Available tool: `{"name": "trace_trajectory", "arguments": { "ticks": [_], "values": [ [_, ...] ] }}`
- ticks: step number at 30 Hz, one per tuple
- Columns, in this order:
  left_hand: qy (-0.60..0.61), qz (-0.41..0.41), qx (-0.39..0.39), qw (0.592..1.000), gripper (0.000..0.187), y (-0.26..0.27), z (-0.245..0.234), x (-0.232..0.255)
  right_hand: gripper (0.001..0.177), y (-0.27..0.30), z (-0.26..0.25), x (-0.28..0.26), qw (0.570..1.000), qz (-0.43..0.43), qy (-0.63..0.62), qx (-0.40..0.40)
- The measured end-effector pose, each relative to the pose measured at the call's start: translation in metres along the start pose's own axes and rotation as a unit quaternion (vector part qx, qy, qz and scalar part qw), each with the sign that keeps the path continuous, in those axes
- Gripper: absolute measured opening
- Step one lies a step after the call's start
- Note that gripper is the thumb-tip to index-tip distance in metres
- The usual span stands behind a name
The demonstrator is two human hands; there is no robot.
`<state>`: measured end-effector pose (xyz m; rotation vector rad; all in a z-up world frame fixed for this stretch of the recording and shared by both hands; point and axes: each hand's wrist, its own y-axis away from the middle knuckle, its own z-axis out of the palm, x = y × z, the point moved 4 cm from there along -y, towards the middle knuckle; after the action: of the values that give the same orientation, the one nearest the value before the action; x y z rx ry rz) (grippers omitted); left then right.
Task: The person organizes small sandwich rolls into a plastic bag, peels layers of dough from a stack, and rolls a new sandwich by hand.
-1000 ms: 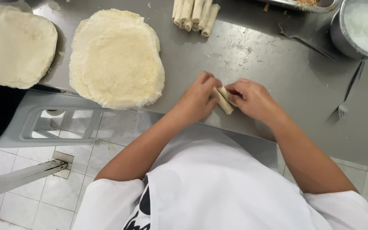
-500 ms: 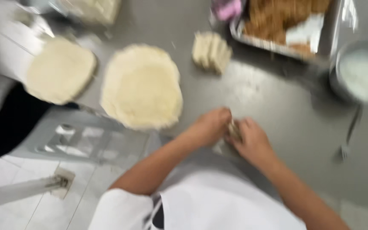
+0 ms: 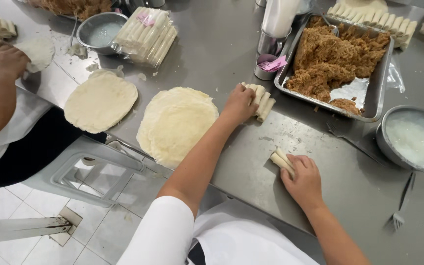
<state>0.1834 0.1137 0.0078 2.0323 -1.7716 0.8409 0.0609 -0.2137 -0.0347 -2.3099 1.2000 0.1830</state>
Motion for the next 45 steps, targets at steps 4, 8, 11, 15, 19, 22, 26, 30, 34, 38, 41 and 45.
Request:
{"name": "trace_trajectory", "arguments": {
  "ticks": [4, 8, 11, 15, 19, 22, 26, 30, 34, 38, 41, 45],
  "values": [
    [0.010, -0.036, -0.041, 0.998, 0.044, 0.009, -0.016, 0.009, 0.044, -0.002, -0.008, -0.006, 1.000, 0.012, -0.011, -0.015],
    [0.043, -0.071, -0.051, 0.995, 0.054, -0.002, -0.022, -0.005, 0.044, -0.008, -0.001, -0.002, 1.000, -0.002, -0.018, -0.004],
    [0.098, -0.100, -0.046, 0.989, 0.054, -0.002, -0.017, -0.020, 0.043, -0.001, 0.005, 0.006, 1.000, -0.015, -0.019, -0.002],
    [0.137, -0.180, -0.048, 0.973, 0.058, 0.006, -0.048, -0.006, 0.043, -0.006, -0.017, -0.017, 0.998, -0.057, -0.032, 0.013],
    [0.208, -0.222, -0.015, 0.952, 0.052, 0.022, -0.062, -0.009, 0.053, 0.000, -0.016, -0.013, 0.999, -0.046, -0.011, 0.004],
    [0.384, -0.189, -0.032, 0.903, 0.043, 0.048, -0.073, 0.010, 0.093, -0.002, -0.017, -0.004, 0.997, -0.007, -0.043, -0.060],
    [0.494, -0.082, -0.147, 0.853, 0.049, 0.105, -0.075, 0.047, 0.086, -0.011, -0.048, -0.010, 0.966, 0.034, -0.256, 0.010],
    [0.396, 0.014, -0.253, 0.883, 0.039, 0.154, -0.034, 0.063, 0.082, -0.013, -0.061, -0.037, 0.915, 0.092, -0.390, -0.040],
    [0.357, 0.047, -0.280, 0.890, 0.042, 0.187, -0.046, 0.090, 0.028, 0.003, -0.056, -0.049, 0.914, 0.115, -0.378, -0.087],
    [0.207, 0.053, -0.287, 0.934, 0.031, 0.199, -0.032, 0.083, 0.025, 0.017, -0.055, -0.054, 0.929, 0.103, -0.351, -0.057],
    [0.128, 0.091, -0.276, 0.948, 0.024, 0.196, -0.020, 0.079, 0.030, 0.026, -0.054, -0.039, 0.937, 0.105, -0.330, -0.049],
    [0.089, 0.125, -0.263, 0.952, 0.019, 0.200, 0.002, 0.075, 0.044, 0.026, -0.085, -0.003, 0.948, 0.108, -0.298, 0.011]
  ]
}}
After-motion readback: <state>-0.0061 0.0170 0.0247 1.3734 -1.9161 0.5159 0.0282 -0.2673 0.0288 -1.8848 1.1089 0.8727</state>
